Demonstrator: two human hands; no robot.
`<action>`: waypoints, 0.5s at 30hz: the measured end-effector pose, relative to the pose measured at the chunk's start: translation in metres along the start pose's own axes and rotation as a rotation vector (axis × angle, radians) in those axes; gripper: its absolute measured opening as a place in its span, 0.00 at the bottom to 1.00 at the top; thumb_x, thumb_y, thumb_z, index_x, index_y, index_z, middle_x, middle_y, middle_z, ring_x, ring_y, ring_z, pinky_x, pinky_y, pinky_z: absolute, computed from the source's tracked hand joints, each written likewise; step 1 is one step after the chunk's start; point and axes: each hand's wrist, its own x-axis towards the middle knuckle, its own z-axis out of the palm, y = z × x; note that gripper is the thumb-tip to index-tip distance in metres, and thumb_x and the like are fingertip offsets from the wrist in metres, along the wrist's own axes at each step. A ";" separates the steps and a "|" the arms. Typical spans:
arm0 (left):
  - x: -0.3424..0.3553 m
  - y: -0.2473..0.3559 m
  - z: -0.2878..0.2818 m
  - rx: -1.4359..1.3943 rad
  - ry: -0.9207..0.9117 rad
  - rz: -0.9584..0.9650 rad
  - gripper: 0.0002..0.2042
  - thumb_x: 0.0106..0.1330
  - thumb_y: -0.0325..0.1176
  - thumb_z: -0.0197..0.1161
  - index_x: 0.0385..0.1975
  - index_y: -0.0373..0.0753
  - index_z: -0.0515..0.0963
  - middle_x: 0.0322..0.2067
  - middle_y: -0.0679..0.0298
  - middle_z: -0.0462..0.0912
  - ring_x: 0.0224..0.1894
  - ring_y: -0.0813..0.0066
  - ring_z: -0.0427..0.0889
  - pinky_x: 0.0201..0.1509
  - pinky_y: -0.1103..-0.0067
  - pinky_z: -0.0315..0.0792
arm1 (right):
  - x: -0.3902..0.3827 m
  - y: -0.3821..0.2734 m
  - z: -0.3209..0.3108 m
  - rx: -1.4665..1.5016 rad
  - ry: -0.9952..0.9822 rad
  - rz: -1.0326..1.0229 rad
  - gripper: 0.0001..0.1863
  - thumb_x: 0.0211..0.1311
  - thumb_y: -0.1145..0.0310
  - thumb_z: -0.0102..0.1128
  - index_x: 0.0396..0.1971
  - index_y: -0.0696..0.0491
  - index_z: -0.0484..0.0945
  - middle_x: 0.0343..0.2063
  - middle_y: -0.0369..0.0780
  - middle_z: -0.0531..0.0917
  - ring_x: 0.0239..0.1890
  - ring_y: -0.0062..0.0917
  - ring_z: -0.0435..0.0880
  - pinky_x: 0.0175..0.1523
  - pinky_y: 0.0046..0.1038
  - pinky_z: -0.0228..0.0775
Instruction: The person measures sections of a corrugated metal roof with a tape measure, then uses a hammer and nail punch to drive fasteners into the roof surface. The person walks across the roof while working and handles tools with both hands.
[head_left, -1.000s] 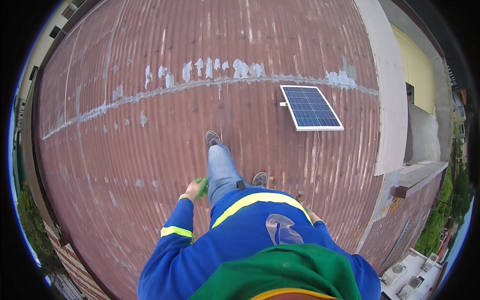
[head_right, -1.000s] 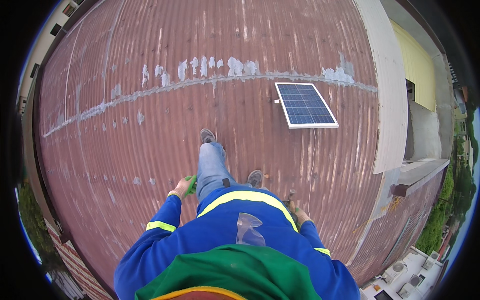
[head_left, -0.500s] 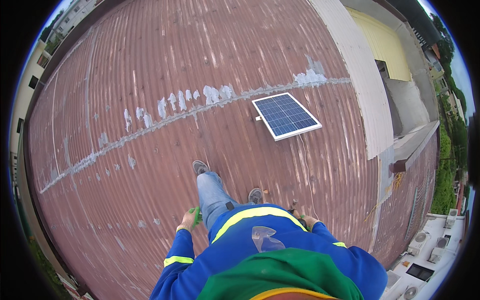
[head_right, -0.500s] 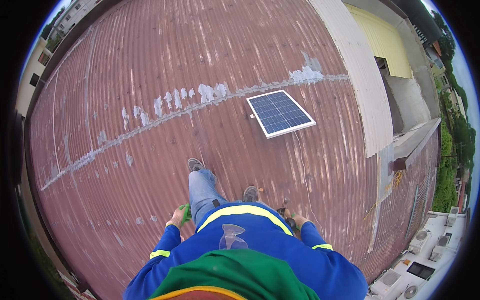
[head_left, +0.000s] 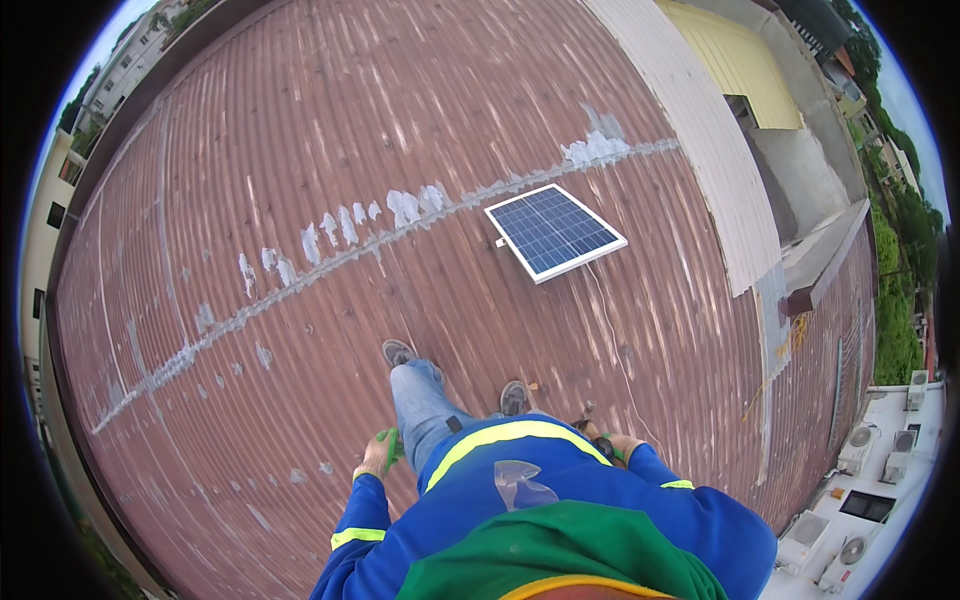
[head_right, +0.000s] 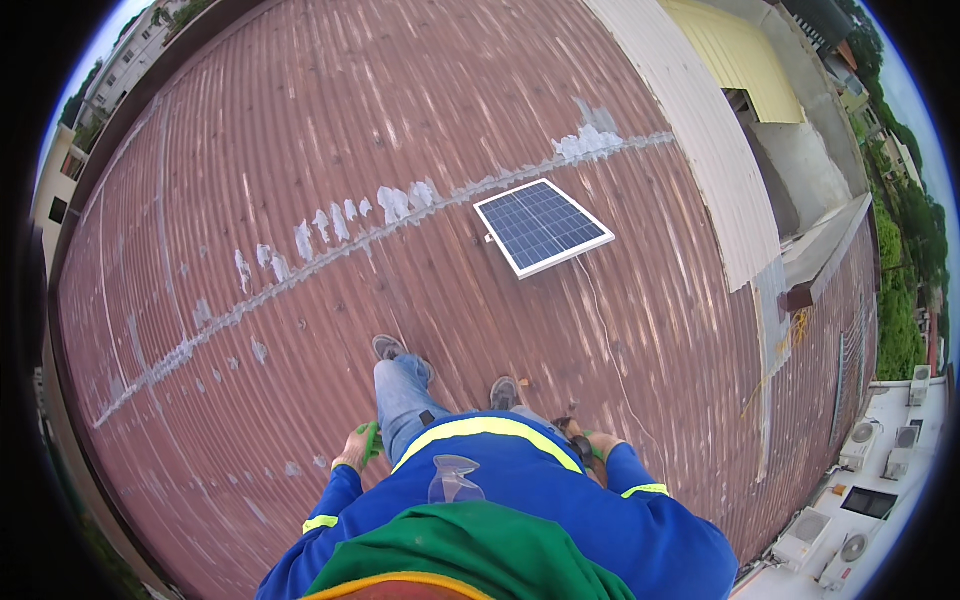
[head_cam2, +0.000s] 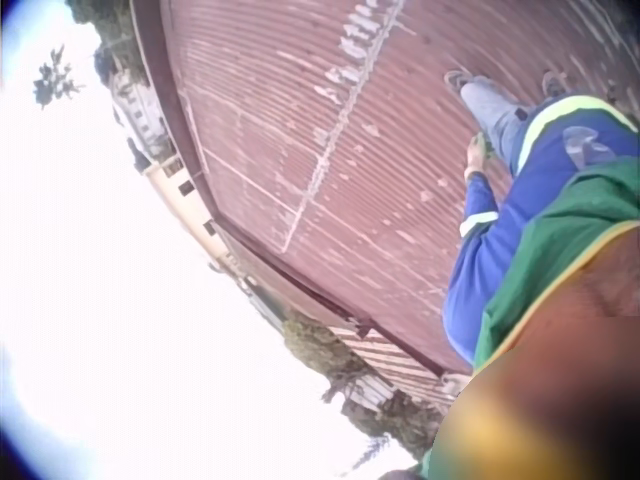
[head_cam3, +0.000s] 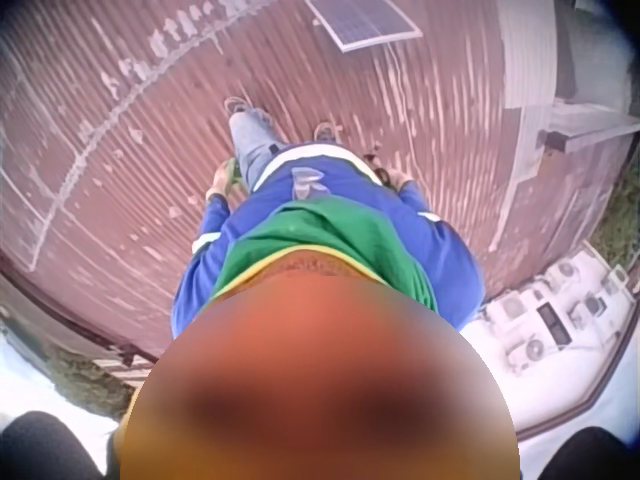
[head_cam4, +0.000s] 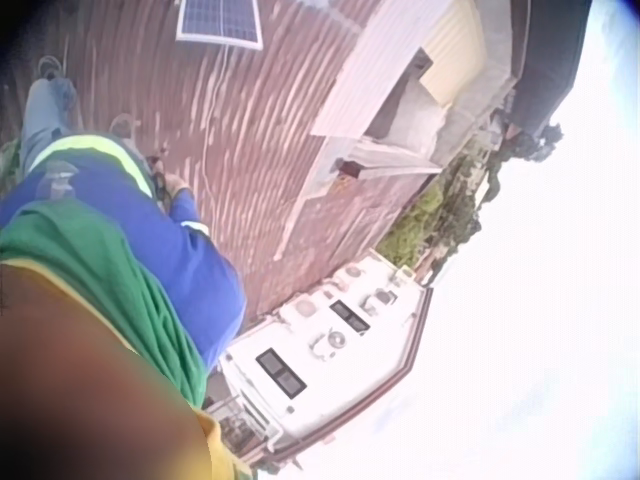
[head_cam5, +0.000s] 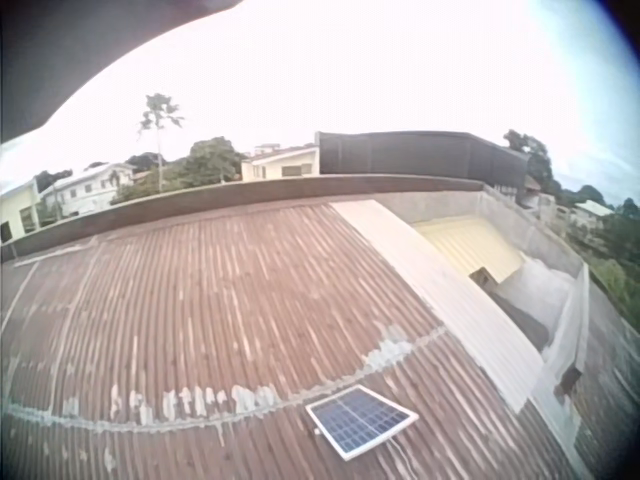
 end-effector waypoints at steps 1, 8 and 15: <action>0.000 -0.001 0.000 -0.001 0.001 0.003 0.22 0.79 0.53 0.57 0.58 0.42 0.79 0.41 0.60 0.88 0.38 0.67 0.86 0.44 0.67 0.77 | -0.003 -0.001 0.003 0.042 0.008 -0.009 0.22 0.66 0.54 0.70 0.52 0.53 0.87 0.43 0.39 0.91 0.41 0.27 0.86 0.48 0.34 0.75; 0.006 -0.010 0.000 -0.003 -0.011 0.009 0.24 0.79 0.54 0.57 0.62 0.42 0.79 0.42 0.60 0.90 0.38 0.66 0.88 0.42 0.68 0.78 | -0.019 -0.003 -0.008 -0.134 -0.082 -0.011 0.20 0.71 0.57 0.67 0.57 0.51 0.85 0.51 0.37 0.90 0.49 0.24 0.85 0.55 0.31 0.73; 0.007 -0.010 -0.005 0.000 -0.030 -0.017 0.24 0.80 0.54 0.56 0.60 0.41 0.81 0.40 0.61 0.90 0.37 0.66 0.88 0.42 0.68 0.78 | -0.013 0.004 -0.001 -0.297 -0.009 0.000 0.20 0.75 0.55 0.60 0.60 0.47 0.83 0.58 0.42 0.86 0.61 0.30 0.80 0.66 0.37 0.67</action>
